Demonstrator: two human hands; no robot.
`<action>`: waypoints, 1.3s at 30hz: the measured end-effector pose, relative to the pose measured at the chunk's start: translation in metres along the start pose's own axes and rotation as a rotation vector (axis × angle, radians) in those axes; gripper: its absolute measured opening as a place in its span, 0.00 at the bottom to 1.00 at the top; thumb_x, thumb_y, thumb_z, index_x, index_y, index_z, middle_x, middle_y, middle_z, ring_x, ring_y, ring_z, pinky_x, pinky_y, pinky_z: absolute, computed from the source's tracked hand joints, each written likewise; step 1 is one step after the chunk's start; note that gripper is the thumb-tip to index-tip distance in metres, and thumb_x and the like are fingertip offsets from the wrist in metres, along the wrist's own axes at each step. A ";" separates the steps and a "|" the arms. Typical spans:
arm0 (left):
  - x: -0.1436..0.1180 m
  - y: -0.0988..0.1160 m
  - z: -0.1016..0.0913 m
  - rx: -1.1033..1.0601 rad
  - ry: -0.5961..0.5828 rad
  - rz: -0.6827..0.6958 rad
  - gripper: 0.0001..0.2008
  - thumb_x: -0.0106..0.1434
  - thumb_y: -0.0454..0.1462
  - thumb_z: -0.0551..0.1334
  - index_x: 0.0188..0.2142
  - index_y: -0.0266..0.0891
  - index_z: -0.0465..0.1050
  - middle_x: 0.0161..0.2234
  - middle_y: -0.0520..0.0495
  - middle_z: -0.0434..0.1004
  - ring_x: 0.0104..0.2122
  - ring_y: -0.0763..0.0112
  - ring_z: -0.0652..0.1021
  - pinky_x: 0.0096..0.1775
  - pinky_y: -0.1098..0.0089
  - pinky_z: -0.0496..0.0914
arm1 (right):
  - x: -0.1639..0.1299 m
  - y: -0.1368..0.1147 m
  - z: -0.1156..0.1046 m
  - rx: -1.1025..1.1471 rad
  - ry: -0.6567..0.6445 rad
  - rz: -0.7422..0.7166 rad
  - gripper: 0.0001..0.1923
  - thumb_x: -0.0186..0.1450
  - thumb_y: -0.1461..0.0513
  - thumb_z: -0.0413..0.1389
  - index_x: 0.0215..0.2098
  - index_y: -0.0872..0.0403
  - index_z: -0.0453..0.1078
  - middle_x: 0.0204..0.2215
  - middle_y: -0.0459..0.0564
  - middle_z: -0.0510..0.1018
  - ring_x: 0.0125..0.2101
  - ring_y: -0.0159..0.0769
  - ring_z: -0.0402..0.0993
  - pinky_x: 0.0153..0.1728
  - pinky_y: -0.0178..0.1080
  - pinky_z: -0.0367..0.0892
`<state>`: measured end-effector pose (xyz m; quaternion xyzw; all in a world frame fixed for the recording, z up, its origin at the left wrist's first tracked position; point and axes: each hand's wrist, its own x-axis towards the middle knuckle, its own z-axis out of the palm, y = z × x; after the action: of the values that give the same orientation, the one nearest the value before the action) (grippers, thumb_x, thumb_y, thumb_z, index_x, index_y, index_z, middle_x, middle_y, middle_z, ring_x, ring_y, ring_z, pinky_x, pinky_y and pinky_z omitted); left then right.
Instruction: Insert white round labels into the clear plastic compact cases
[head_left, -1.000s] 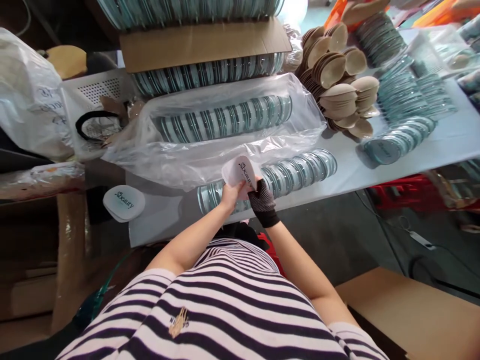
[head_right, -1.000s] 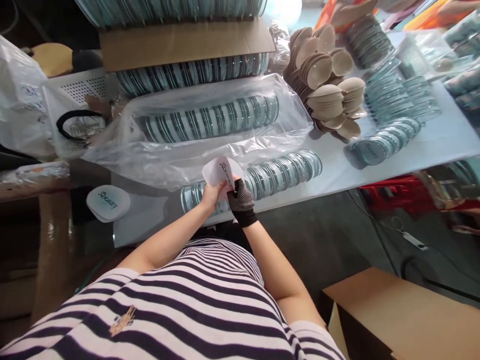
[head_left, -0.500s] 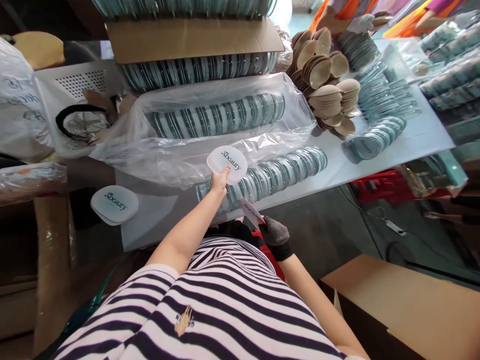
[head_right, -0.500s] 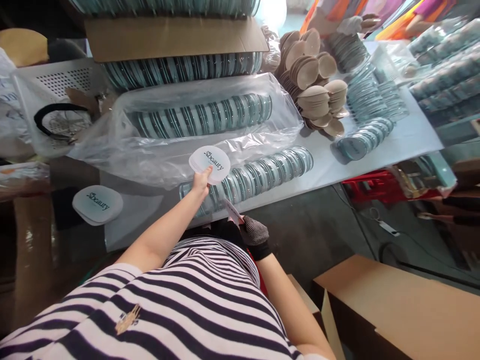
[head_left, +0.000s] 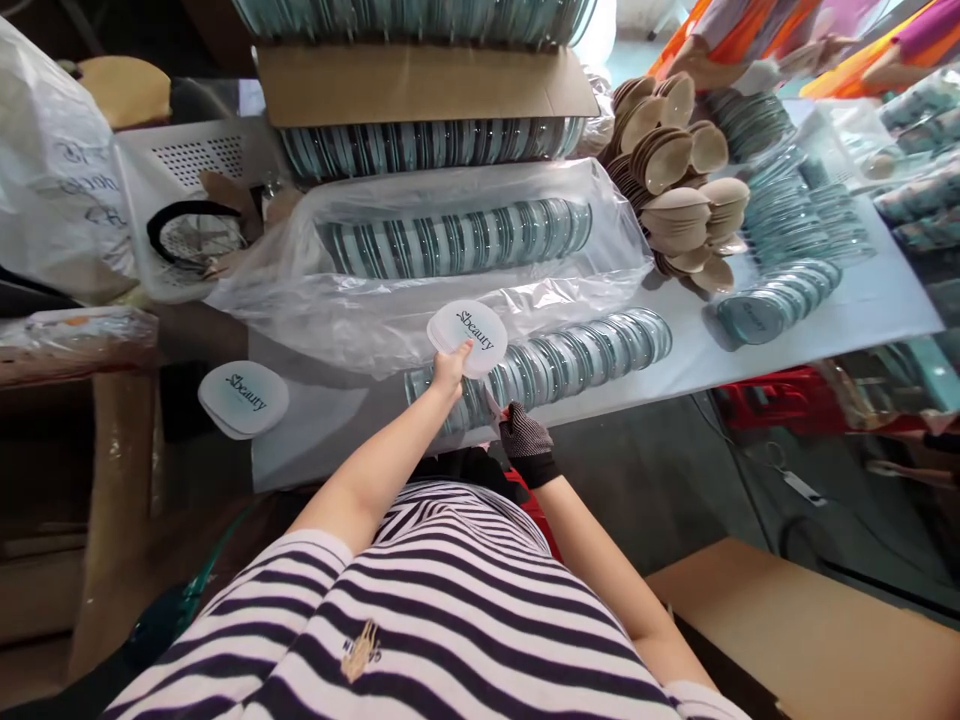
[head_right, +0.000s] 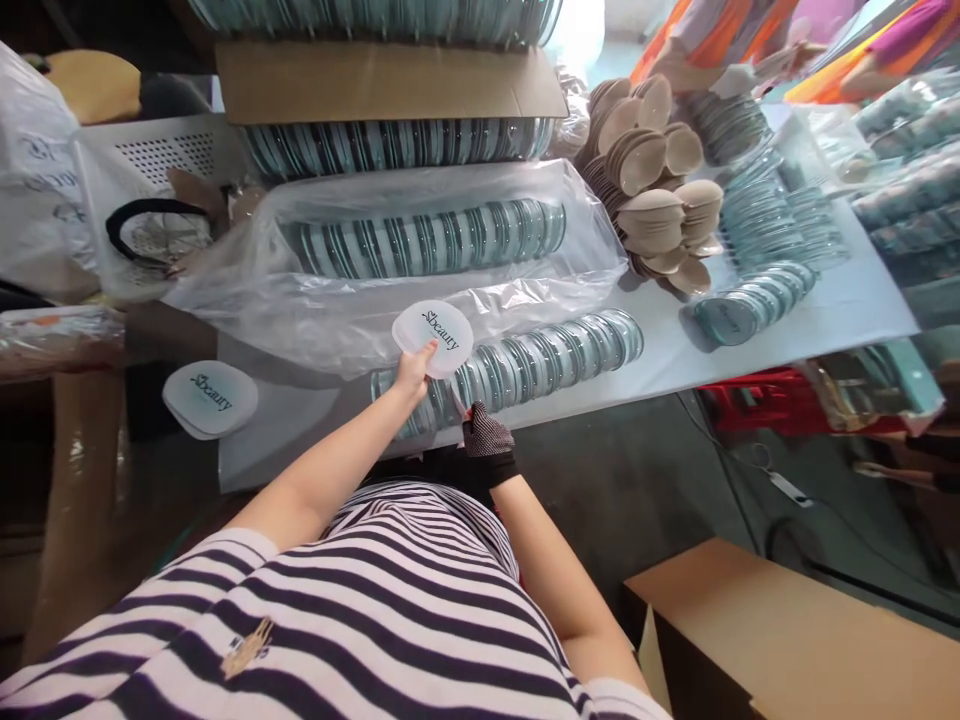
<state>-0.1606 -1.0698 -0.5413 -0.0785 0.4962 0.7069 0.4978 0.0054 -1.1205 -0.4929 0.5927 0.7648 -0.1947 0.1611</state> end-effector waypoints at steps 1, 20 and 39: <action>0.000 0.000 0.000 -0.003 -0.005 -0.002 0.18 0.55 0.28 0.71 0.46 0.37 0.76 0.44 0.43 0.83 0.48 0.61 0.81 0.55 0.58 0.72 | 0.004 0.000 0.004 0.031 0.022 -0.012 0.16 0.73 0.56 0.42 0.49 0.53 0.68 0.38 0.53 0.80 0.35 0.37 0.77 0.31 0.35 0.57; -0.007 0.009 0.002 -0.060 0.041 0.036 0.17 0.59 0.26 0.66 0.49 0.36 0.75 0.38 0.45 0.84 0.42 0.64 0.82 0.54 0.57 0.74 | 0.035 0.010 0.026 0.893 -0.288 -0.138 0.14 0.66 0.51 0.53 0.42 0.51 0.66 0.25 0.45 0.73 0.26 0.32 0.70 0.29 0.33 0.64; -0.039 0.007 0.005 0.045 -0.067 0.176 0.19 0.52 0.31 0.73 0.44 0.36 0.77 0.41 0.43 0.84 0.47 0.60 0.81 0.56 0.56 0.70 | 0.052 0.009 -0.057 0.526 0.380 -0.309 0.29 0.68 0.54 0.48 0.64 0.58 0.60 0.59 0.61 0.70 0.58 0.43 0.67 0.57 0.45 0.64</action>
<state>-0.1448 -1.0905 -0.5107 0.0004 0.5000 0.7388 0.4519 0.0006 -1.0470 -0.4689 0.5169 0.7853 -0.2934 -0.1734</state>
